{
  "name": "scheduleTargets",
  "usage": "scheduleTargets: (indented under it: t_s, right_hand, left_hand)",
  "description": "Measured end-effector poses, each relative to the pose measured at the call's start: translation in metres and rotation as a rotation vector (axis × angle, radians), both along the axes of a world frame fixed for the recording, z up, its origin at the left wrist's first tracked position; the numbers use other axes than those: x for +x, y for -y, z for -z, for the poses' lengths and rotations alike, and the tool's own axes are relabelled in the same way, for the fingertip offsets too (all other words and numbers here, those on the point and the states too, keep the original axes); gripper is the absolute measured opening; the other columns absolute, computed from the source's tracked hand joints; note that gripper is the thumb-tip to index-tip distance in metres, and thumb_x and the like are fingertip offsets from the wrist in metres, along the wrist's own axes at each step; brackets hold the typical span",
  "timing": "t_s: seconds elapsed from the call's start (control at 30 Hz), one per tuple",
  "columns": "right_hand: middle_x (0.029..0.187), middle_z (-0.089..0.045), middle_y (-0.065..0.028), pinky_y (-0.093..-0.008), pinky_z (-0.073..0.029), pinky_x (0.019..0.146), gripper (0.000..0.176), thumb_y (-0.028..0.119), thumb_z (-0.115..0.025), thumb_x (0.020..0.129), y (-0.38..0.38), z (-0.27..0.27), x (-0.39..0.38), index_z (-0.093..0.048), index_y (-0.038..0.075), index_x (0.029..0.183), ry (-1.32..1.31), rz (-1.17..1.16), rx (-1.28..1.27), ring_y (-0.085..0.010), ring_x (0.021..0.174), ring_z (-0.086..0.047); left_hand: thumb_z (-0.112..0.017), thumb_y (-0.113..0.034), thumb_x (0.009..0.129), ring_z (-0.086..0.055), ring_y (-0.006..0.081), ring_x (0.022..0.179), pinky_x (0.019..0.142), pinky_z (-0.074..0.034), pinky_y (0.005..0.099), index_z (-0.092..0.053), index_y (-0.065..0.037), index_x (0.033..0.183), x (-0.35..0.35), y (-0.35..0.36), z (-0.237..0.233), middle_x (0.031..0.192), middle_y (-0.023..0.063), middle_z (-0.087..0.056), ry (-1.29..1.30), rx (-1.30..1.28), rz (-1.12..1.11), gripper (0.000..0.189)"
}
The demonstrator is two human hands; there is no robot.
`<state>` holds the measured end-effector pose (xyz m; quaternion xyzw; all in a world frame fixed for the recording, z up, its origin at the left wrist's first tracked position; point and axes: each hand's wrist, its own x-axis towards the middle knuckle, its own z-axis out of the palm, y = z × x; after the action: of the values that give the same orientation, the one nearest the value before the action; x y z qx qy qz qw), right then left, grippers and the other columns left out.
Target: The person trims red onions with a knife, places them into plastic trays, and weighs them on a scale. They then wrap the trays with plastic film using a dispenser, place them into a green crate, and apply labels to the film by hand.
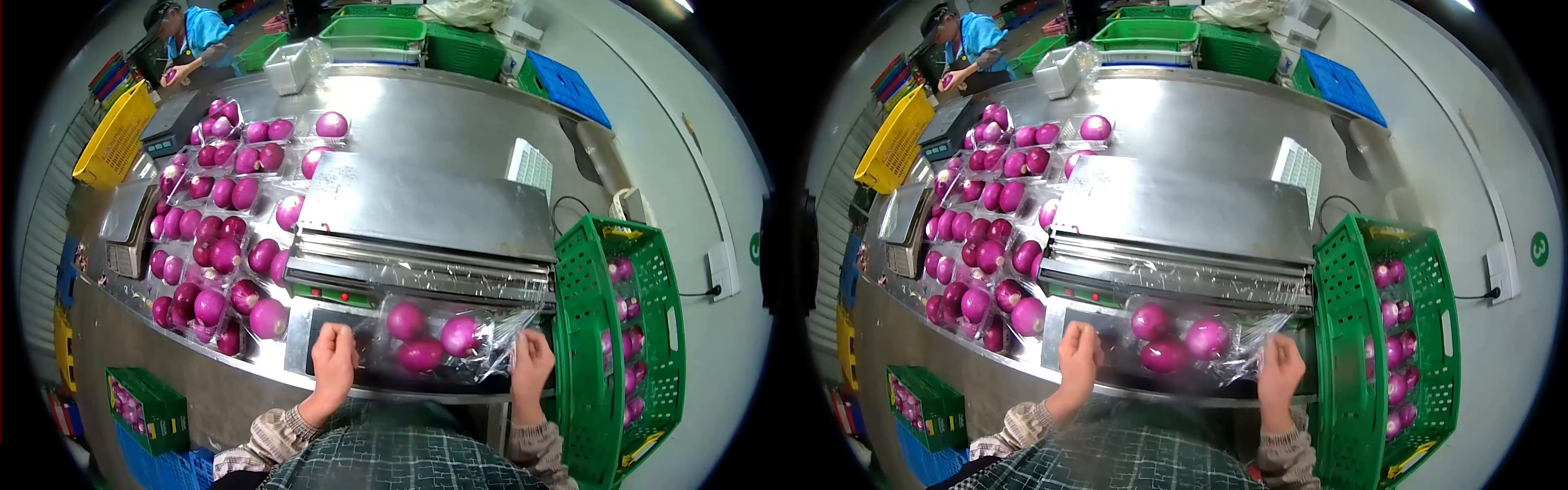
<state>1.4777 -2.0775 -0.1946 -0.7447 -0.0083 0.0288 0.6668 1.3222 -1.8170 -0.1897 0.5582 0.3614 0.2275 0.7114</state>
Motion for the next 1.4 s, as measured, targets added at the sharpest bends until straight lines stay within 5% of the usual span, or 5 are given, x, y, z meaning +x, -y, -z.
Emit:
scheduleTargets:
  t_s: [0.4,0.87,1.07,1.2,1.4]
  right_hand:
    - [0.075,-0.067,-0.0092,-0.0320,-0.049,0.057,0.034,0.026,-0.065,0.088,0.055,0.128,-0.130,-0.066,-0.007,0.095,-0.338,-0.574,-0.430,-0.0151,0.065,-0.062]
    - [0.100,-0.063,-0.0035,-0.0268,-0.046,0.084,0.034,0.032,-0.059,0.093,-0.048,-0.056,-0.131,-0.060,0.004,0.111,-0.316,-1.013,0.553,-0.0129,0.091,-0.058]
    - [0.101,-0.068,-0.0184,-0.0261,-0.054,0.066,0.056,0.049,-0.049,0.095,0.008,0.022,-0.143,-0.056,-0.002,0.119,-1.134,-0.542,1.591,-0.0206,0.075,-0.065]
    - [0.119,-0.058,-0.0080,-0.0291,-0.039,0.095,0.042,0.033,-0.049,0.098,0.023,-0.027,-0.120,-0.052,0.002,0.128,-0.197,0.062,0.390,-0.0146,0.106,-0.052]
    - [0.096,-0.063,-0.0028,-0.0335,-0.046,0.080,0.036,0.033,-0.043,0.101,0.211,-0.128,0.004,-0.062,0.004,0.109,-0.001,0.456,0.430,-0.0126,0.089,-0.056]
  left_hand:
    - [-0.057,-0.012,0.092,-0.055,0.0118,0.072,0.061,-0.047,0.0284,-0.065,0.002,0.099,-0.105,0.017,0.078,0.083,0.0039,-0.065,-0.590,-0.202,0.473,0.017]
    - [-0.048,-0.029,0.097,-0.055,0.0246,0.109,0.091,-0.044,0.0364,-0.053,0.000,0.112,0.017,0.064,-0.081,0.122,0.0206,-0.054,0.676,0.240,0.995,0.033]
    - [-0.048,-0.034,0.097,-0.052,0.0255,0.116,0.094,-0.043,0.0372,-0.044,0.000,0.125,0.049,0.113,-0.104,0.132,0.0187,-0.048,0.574,0.156,1.287,0.044]
    - [-0.048,-0.038,0.097,-0.050,0.0261,0.120,0.097,-0.042,0.0377,-0.038,-0.001,0.134,0.078,0.151,-0.099,0.139,0.0175,-0.043,0.576,0.025,1.300,0.054]
    - [-0.049,-0.039,0.098,-0.055,0.0264,0.117,0.094,-0.046,0.0385,-0.039,0.001,0.140,0.104,0.165,-0.068,0.139,0.0183,-0.048,0.383,-0.029,1.105,0.059]
